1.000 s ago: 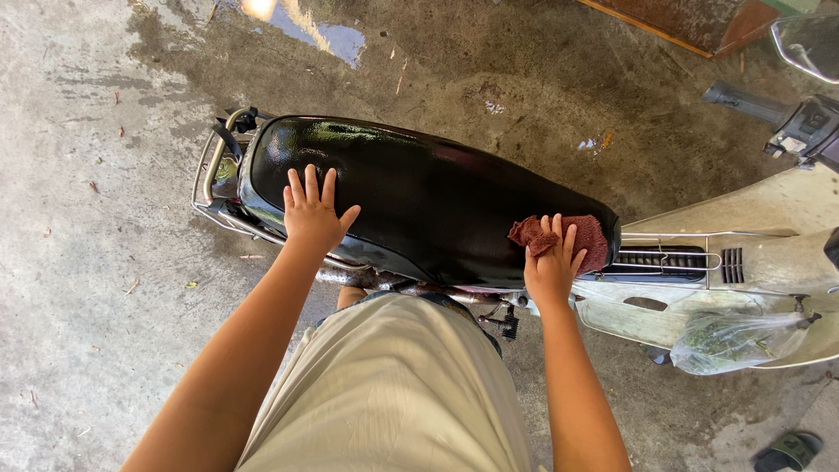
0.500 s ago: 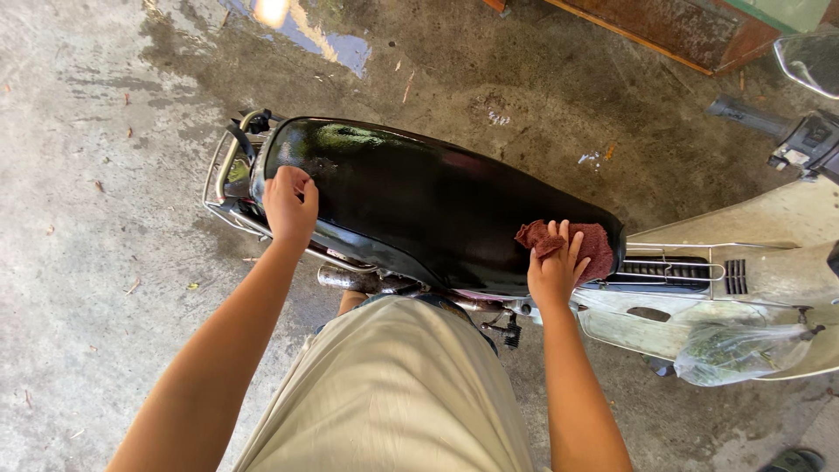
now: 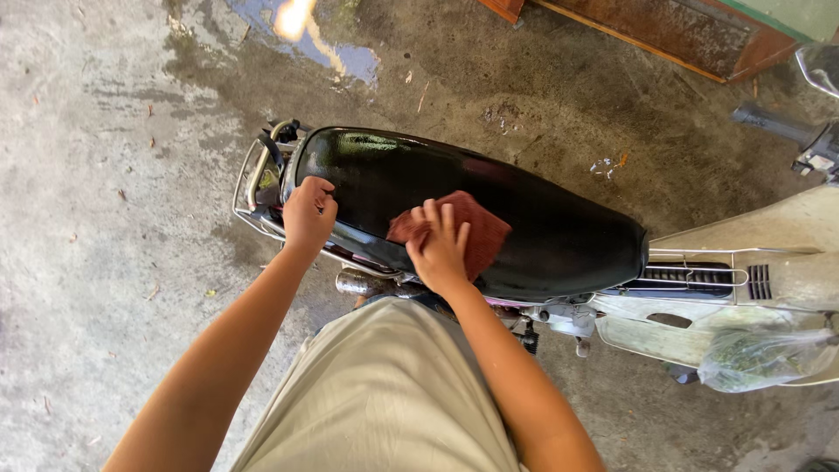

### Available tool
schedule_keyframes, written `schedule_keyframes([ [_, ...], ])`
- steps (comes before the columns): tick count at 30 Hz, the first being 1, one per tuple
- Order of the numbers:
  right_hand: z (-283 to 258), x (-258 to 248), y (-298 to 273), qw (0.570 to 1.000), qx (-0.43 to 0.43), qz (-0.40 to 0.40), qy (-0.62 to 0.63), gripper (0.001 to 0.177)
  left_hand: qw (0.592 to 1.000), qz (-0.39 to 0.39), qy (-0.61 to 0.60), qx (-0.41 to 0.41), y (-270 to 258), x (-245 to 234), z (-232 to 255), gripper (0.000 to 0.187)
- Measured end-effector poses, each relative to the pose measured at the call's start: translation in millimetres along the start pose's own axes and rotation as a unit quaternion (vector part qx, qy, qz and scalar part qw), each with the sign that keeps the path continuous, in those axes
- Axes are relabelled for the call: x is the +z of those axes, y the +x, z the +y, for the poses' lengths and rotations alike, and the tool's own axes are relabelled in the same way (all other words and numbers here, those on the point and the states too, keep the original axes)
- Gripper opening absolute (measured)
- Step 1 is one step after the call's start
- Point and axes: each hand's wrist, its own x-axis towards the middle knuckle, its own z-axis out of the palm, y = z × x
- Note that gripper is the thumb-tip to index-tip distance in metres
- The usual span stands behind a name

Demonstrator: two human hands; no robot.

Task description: The person wipes down various parts of a motorcycle using a cloth, including the seat and the dashboard area.

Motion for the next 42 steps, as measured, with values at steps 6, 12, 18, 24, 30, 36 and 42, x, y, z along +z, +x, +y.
schedule_keyframes([
  [6, -0.8, -18.8, 0.0, 0.991, -0.124, -0.046, -0.01, 0.059, 0.995, -0.062, 0.044, 0.067, 17.1, -1.3, -2.5, 0.01],
  [12, 60.2, -55.8, -19.9, 0.994, -0.096, -0.049, 0.006, 0.059, 0.989, -0.101, 0.061, 0.094, 30.5, -1.0, -21.5, 0.011],
  [18, 174.1, -75.3, -51.5, 0.99, 0.116, 0.073, 0.006, 0.062, 0.99, -0.119, 0.047, 0.057, 31.1, 6.3, -14.6, 0.018],
  [24, 142.8, -39.3, -46.5, 0.948, 0.263, 0.168, -0.057, 0.065, 0.986, -0.156, 0.03, 0.047, 23.7, 29.5, -10.9, 0.027],
  [30, 67.5, -10.2, -63.4, 0.955, 0.199, 0.216, -0.034, 0.062, 0.985, -0.164, 0.03, 0.048, 5.1, 55.3, 6.3, 0.021],
  [36, 100.6, -52.4, -85.4, 0.987, 0.095, 0.129, -0.029, 0.058, 0.984, -0.147, 0.05, 0.088, 13.0, 38.4, 38.7, 0.018],
  [42, 161.6, -62.1, -52.6, 0.936, 0.315, 0.153, -0.027, 0.062, 0.942, -0.209, 0.242, 0.098, 22.5, 15.4, 30.8, 0.079],
])
